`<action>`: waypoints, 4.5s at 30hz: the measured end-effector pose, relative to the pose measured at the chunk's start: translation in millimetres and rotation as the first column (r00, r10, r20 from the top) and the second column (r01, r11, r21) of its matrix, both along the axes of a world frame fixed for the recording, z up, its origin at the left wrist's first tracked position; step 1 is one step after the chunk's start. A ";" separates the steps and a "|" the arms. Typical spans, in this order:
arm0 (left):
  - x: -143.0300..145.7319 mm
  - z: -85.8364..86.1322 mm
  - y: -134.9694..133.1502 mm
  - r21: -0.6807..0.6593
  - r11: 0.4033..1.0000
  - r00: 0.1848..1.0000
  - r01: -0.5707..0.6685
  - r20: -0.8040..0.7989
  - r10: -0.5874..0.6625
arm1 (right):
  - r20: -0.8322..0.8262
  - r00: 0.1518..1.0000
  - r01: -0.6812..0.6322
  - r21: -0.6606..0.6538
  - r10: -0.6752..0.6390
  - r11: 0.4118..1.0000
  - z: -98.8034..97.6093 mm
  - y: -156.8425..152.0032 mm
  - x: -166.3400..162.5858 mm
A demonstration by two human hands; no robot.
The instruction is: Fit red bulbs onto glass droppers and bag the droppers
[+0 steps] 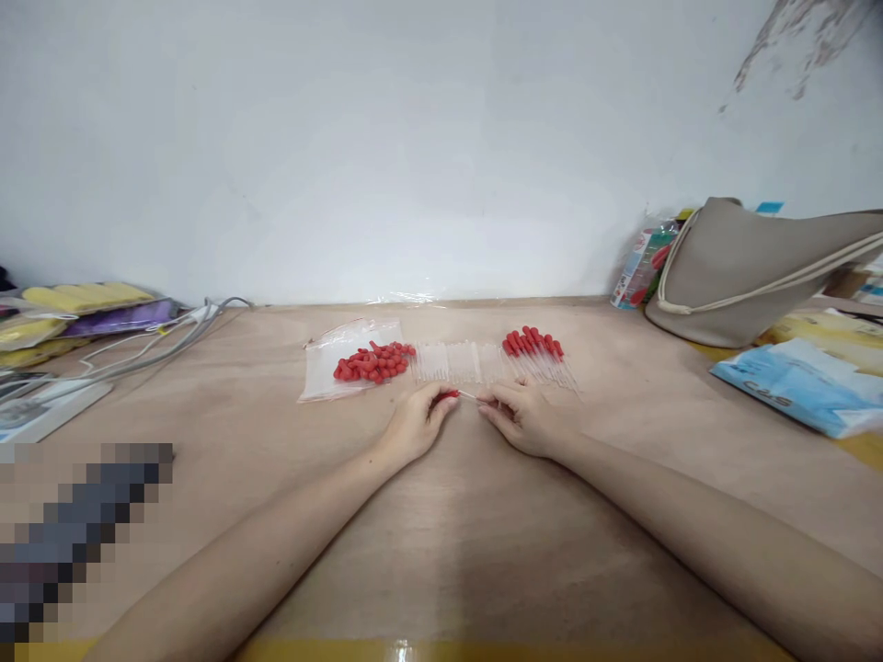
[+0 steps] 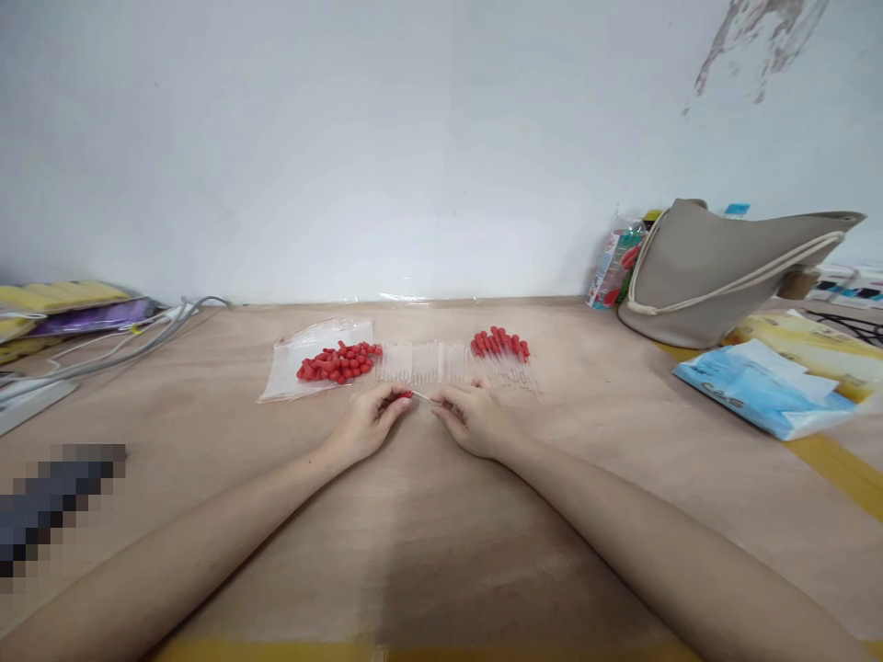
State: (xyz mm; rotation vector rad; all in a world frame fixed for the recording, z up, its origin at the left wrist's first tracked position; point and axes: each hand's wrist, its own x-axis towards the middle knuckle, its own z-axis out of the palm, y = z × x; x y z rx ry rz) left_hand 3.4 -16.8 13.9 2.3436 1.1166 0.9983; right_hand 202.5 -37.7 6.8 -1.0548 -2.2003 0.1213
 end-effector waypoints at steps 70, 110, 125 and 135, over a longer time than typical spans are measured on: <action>-13.0 -3.8 9.3 0.039 0.996 0.987 0.079 -0.142 -0.073 | 0.361 0.567 0.817 -0.137 -0.740 0.559 27.9 66.0 42.4; -69.9 30.6 42.3 0.444 0.629 0.643 -0.639 -0.142 0.753 | 0.102 0.853 0.471 0.274 -0.512 0.839 -5.7 1.2 7.0; -20.0 -2.2 9.2 0.204 0.977 0.972 0.054 -0.235 -0.004 | 0.127 0.940 0.273 0.269 -0.316 0.924 2.9 -4.5 4.3; -11.2 -1.3 12.5 0.195 0.979 0.990 0.065 -0.136 -0.038 | 0.126 0.971 0.183 0.166 -0.205 0.969 -6.8 2.4 -0.4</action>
